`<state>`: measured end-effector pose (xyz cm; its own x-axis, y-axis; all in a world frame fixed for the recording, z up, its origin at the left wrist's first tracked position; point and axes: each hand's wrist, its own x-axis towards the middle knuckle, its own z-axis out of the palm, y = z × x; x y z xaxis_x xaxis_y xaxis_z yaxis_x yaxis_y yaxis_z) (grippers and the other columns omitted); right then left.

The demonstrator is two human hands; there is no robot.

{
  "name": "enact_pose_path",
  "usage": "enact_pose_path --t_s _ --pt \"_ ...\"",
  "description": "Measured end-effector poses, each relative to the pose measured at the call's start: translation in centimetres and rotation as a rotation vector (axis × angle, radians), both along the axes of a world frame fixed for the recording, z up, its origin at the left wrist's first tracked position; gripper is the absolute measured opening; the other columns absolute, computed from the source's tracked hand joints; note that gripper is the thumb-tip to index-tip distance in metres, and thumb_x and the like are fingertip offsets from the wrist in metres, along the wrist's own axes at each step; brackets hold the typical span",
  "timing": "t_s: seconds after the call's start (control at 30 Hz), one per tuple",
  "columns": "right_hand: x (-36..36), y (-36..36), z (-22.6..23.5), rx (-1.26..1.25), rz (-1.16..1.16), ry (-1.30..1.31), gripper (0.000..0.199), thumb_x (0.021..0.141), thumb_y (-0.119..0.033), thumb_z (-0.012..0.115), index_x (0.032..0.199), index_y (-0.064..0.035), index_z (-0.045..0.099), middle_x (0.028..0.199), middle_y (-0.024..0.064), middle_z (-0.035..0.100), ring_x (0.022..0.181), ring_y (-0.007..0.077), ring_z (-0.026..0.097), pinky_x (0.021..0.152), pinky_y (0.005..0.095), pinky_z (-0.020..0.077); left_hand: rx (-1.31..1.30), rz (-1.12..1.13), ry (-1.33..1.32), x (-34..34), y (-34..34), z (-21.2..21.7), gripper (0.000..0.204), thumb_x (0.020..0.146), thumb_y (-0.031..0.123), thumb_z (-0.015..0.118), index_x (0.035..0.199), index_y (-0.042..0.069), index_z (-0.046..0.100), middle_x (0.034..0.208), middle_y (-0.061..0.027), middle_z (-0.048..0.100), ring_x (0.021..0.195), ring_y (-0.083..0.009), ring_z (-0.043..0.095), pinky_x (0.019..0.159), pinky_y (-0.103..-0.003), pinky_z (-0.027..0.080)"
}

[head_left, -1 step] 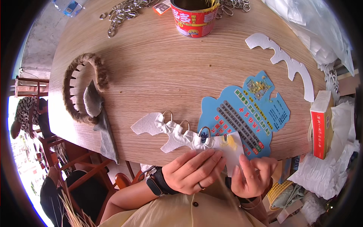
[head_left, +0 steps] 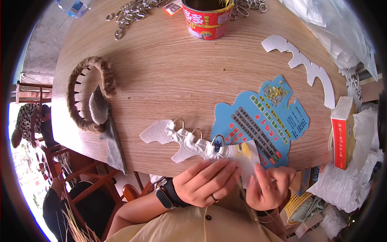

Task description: Gluing white felt decorative components onto metal rings and connecting them.

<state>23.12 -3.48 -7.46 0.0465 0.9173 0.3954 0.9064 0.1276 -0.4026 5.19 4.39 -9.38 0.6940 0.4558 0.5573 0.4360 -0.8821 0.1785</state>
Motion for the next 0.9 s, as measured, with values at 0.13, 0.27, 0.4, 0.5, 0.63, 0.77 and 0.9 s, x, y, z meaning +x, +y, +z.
enact_pose_path --t_s 0.13,0.27,0.4,0.5,0.63,0.77,0.9 --pt "-0.2 0.4 0.1 -0.018 -0.015 0.002 0.038 0.070 -0.010 0.065 0.107 -0.0161 0.067 0.081 -0.0009 0.043 0.076 0.0180 0.041 0.069 0.0343 0.0331 -0.019 0.001 -0.011 0.0 0.0 0.1 0.020 0.082 0.012 0.057 0.099 0.014 0.067 0.105 0.0010 0.065 0.097 -0.0115 0.061 0.083 -0.023 0.046" --pt "0.0 -0.2 0.2 -0.023 -0.014 -0.002 0.037 0.070 -0.010 0.065 0.106 -0.0159 0.067 0.081 -0.0008 0.042 0.075 0.0184 0.041 0.069 0.0344 0.0331 0.000 0.010 -0.016 0.0 0.0 0.0 0.019 0.083 0.012 0.057 0.099 0.014 0.066 0.105 0.0010 0.065 0.098 -0.0117 0.061 0.083 -0.023 0.046" --pt "0.3 -0.7 0.0 -0.008 -0.015 0.005 0.036 0.070 -0.011 0.065 0.106 -0.0156 0.067 0.081 -0.0009 0.042 0.075 0.0186 0.040 0.070 0.0346 0.0329 -0.006 0.004 -0.008 -0.1 -0.1 0.0 0.019 0.083 0.012 0.057 0.100 0.014 0.067 0.106 0.0010 0.065 0.098 -0.0116 0.061 0.083 -0.023 0.046" --pt "0.2 -0.5 0.0 -0.009 -0.019 0.007 0.036 0.071 -0.011 0.065 0.106 -0.0155 0.067 0.081 -0.0009 0.042 0.075 0.0186 0.041 0.070 0.0347 0.0330 0.007 0.009 -0.008 0.0 -0.1 -0.1 0.021 0.082 0.012 0.057 0.101 0.015 0.067 0.105 0.0014 0.065 0.097 -0.0113 0.061 0.083 -0.023 0.046" --pt "-0.1 0.3 0.3 -0.047 -0.031 0.018 0.037 0.071 -0.012 0.066 0.107 -0.0153 0.067 0.080 -0.0006 0.043 0.075 0.0188 0.041 0.070 0.0348 0.0330 0.010 0.015 -0.003 0.0 -0.1 -0.1 0.022 0.083 0.012 0.055 0.102 0.015 0.067 0.104 0.0018 0.065 0.097 -0.0110 0.061 0.082 -0.022 0.046" --pt "0.1 0.1 0.1 -0.040 -0.015 0.005 0.037 0.071 -0.012 0.065 0.108 -0.0150 0.067 0.080 -0.0007 0.044 0.074 0.0186 0.041 0.070 0.0349 0.0332 0.010 0.015 -0.007 0.0 0.0 -0.1 0.022 0.083 0.013 0.054 0.101 0.014 0.067 0.105 0.0017 0.065 0.098 -0.0110 0.061 0.082 -0.022 0.046" --pt "0.4 -0.4 0.0 -0.017 -0.019 -0.001 0.036 0.072 -0.012 0.065 0.108 -0.0147 0.067 0.080 -0.0009 0.044 0.074 0.0181 0.043 0.070 0.0348 0.0334 0.005 0.009 0.004 0.0 0.0 0.2 0.023 0.084 0.012 0.053 0.102 0.014 0.067 0.106 0.0015 0.065 0.098 -0.0110 0.061 0.082 -0.022 0.046"
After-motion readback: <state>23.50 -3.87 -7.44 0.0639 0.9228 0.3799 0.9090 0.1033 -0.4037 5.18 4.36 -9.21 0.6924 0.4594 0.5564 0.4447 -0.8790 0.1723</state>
